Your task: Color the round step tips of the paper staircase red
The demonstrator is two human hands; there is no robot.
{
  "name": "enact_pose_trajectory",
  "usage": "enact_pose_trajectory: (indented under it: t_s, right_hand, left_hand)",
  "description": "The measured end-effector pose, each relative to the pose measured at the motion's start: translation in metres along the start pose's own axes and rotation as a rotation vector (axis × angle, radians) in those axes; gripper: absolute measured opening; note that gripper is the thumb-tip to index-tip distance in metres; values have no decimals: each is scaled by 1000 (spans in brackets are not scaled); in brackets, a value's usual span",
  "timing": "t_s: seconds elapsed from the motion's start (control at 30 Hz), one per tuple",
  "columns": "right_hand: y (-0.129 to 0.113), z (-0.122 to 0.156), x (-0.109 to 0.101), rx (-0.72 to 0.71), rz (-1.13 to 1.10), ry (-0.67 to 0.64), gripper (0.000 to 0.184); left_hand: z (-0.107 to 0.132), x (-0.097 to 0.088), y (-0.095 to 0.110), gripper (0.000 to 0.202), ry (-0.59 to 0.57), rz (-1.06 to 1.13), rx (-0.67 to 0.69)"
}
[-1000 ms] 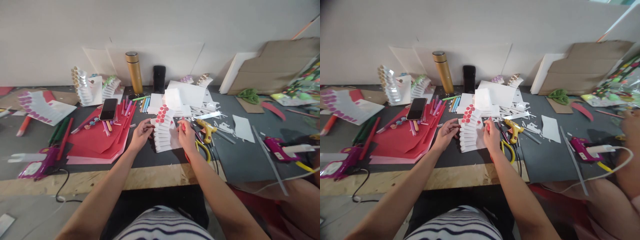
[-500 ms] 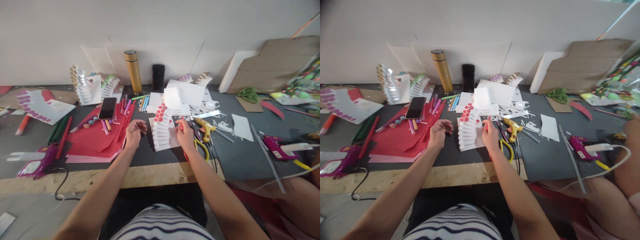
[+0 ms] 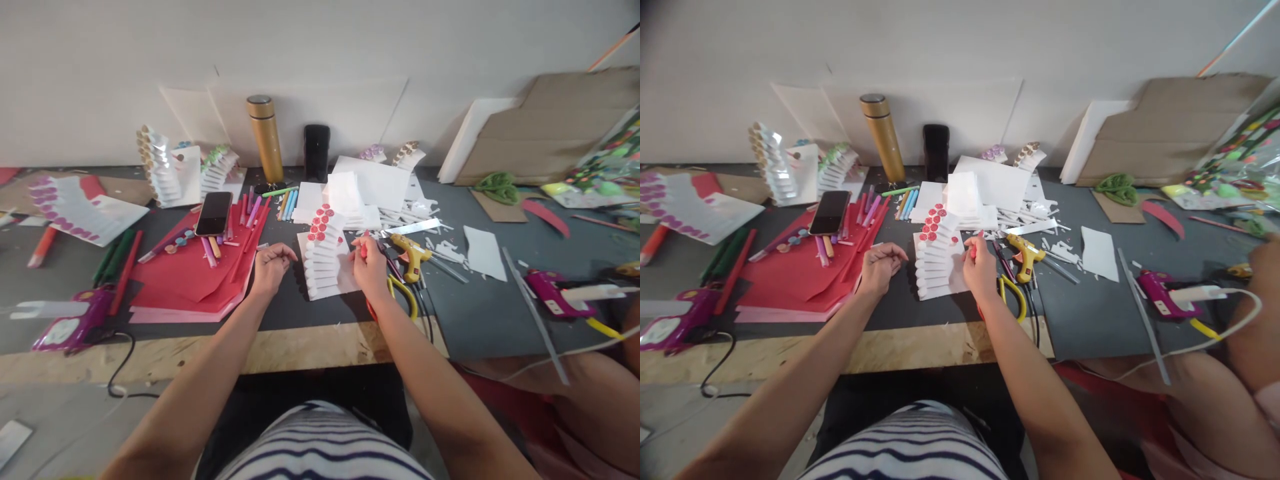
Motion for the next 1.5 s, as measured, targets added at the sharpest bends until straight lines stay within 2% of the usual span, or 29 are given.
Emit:
enact_pose_trajectory:
  t_s: [0.3, 1.5]
  right_hand:
    - [-5, -1, 0, -4, 48, 5, 14]
    - [-5, -1, 1, 29, 66, -18, 19]
  left_hand:
    - [-3, -1, -2, 29, -15, -69, 23]
    - [-1, -1, -2, 31, -24, -146, 24]
Point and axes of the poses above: each hand's wrist, its own z-axis away from the middle knuckle, its own x-axis out of the palm, y = z × x, the point moved 1 cm from there along -z, towards the middle knuckle, and after that the axes turned 5 degrees about -x, right-handed, at the moved point
